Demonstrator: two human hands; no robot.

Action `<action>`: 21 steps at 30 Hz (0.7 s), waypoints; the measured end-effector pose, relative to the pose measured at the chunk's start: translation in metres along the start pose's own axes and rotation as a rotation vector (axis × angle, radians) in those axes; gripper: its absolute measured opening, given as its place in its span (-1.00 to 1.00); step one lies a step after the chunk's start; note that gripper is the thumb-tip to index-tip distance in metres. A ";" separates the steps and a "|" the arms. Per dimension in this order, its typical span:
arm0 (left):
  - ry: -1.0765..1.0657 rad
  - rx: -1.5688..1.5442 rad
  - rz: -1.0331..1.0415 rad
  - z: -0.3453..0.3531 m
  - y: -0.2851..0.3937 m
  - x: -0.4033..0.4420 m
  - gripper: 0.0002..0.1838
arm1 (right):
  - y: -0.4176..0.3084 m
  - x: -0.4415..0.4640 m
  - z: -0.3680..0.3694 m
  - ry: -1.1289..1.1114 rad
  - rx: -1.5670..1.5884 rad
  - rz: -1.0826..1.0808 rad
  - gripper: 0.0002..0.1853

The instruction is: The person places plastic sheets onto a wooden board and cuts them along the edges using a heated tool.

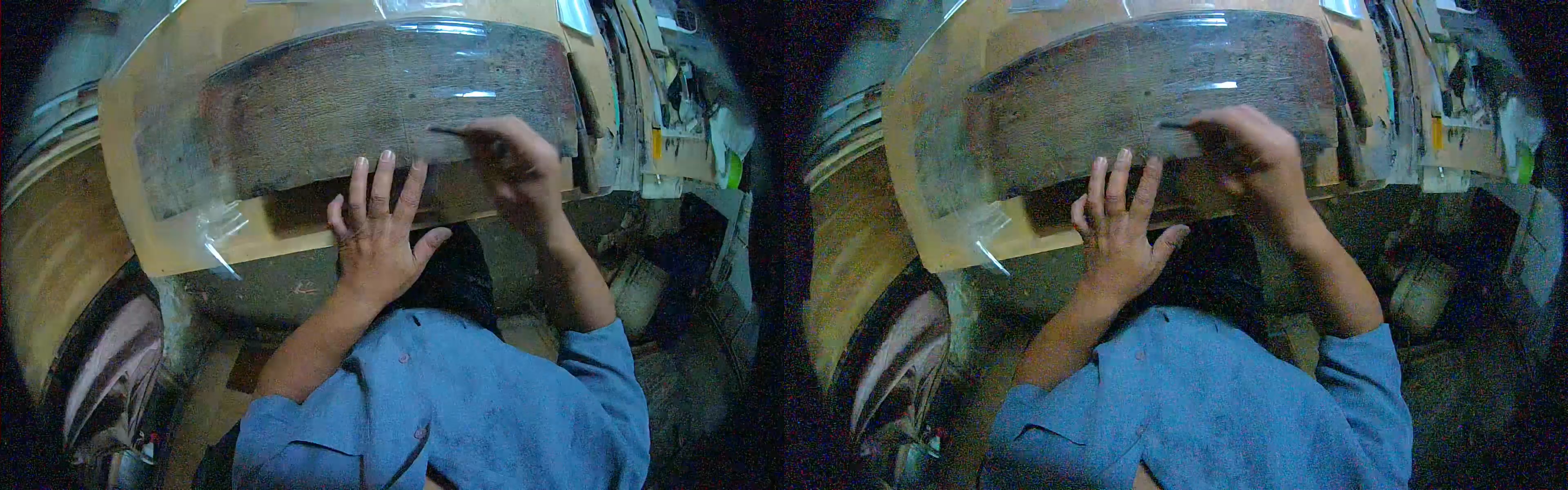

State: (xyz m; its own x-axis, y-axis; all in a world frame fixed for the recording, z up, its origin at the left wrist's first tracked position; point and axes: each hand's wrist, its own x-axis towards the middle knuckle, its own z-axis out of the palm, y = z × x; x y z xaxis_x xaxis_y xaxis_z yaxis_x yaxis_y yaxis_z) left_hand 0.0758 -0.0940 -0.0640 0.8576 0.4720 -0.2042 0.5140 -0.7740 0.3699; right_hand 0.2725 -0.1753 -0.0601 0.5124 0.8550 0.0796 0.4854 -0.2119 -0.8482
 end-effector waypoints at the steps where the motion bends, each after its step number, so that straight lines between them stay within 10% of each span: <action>1: 0.003 0.001 0.001 0.000 0.000 0.001 -0.13 | 0.008 0.001 -0.006 0.038 0.063 0.092 -0.77; 13: 0.086 -0.117 0.055 -0.006 -0.005 -0.014 -0.20 | 0.106 0.070 -0.064 0.427 -0.397 0.368 -0.74; 21: 0.103 -1.170 -0.445 0.034 -0.022 -0.011 -0.43 | 0.044 0.029 -0.048 0.417 -0.167 0.226 -0.81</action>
State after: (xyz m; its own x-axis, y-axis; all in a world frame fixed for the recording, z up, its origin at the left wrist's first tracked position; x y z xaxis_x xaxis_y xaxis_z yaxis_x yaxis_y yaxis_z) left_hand 0.0556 -0.0963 -0.1007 0.5818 0.6670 -0.4655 0.3904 0.2730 0.8792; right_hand 0.3424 -0.1823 -0.0699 0.8407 0.5244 0.1353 0.4190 -0.4716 -0.7759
